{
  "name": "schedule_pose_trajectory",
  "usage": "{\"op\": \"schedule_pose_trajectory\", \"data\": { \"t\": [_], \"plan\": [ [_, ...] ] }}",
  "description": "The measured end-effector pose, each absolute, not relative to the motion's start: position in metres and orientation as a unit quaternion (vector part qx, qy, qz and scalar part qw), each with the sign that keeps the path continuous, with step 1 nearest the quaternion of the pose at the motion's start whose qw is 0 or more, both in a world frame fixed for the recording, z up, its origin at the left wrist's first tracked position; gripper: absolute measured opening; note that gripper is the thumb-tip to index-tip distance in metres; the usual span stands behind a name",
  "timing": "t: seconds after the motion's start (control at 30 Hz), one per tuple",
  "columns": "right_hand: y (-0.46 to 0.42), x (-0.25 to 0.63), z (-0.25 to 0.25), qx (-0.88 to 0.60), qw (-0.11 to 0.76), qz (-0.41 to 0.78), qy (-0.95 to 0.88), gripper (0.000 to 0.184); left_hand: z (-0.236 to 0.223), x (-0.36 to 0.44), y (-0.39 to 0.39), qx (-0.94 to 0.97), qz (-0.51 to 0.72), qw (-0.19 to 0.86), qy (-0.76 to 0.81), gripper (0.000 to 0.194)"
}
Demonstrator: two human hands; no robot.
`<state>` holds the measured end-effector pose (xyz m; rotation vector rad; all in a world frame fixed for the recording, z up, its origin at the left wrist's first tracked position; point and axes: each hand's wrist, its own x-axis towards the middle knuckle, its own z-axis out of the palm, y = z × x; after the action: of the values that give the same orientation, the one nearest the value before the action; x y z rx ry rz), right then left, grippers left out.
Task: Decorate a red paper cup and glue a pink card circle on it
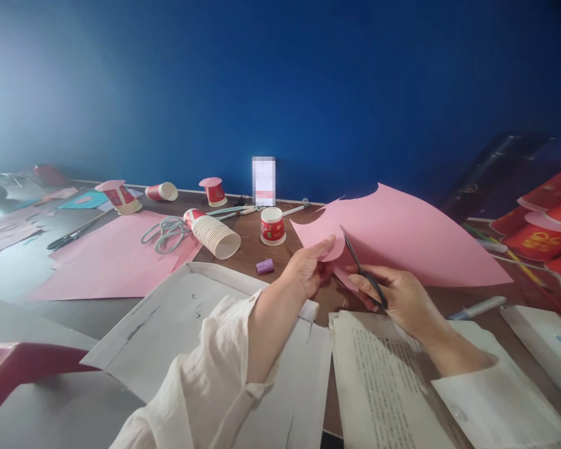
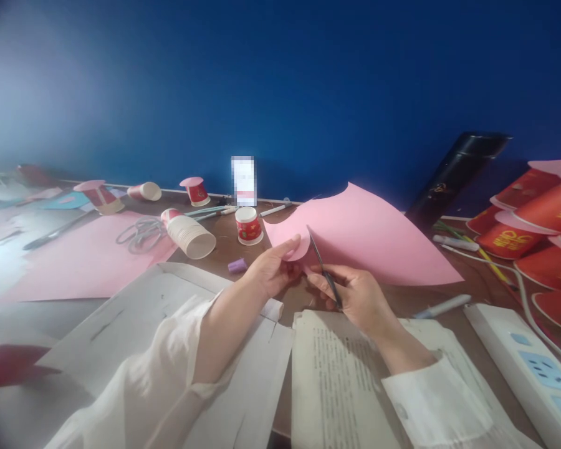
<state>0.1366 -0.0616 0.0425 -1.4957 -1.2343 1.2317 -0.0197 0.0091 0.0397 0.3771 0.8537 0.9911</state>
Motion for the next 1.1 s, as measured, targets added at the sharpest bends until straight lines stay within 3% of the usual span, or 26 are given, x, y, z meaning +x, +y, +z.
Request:
{"op": "schedule_pose_trajectory", "data": {
  "t": [0.27, 1.1],
  "plan": [
    [-0.062, 0.135, 0.043, -0.594, 0.403, 0.495, -0.489, 0.06, 0.037, -0.023, 0.009, 0.295, 0.47, 0.696, 0.457, 0.027],
    [-0.062, 0.138, 0.044, -0.566, 0.408, 0.487, -0.526, 0.041, 0.04, -0.029, 0.01, 0.356, 0.425, 0.692, 0.463, 0.031]
  ]
}}
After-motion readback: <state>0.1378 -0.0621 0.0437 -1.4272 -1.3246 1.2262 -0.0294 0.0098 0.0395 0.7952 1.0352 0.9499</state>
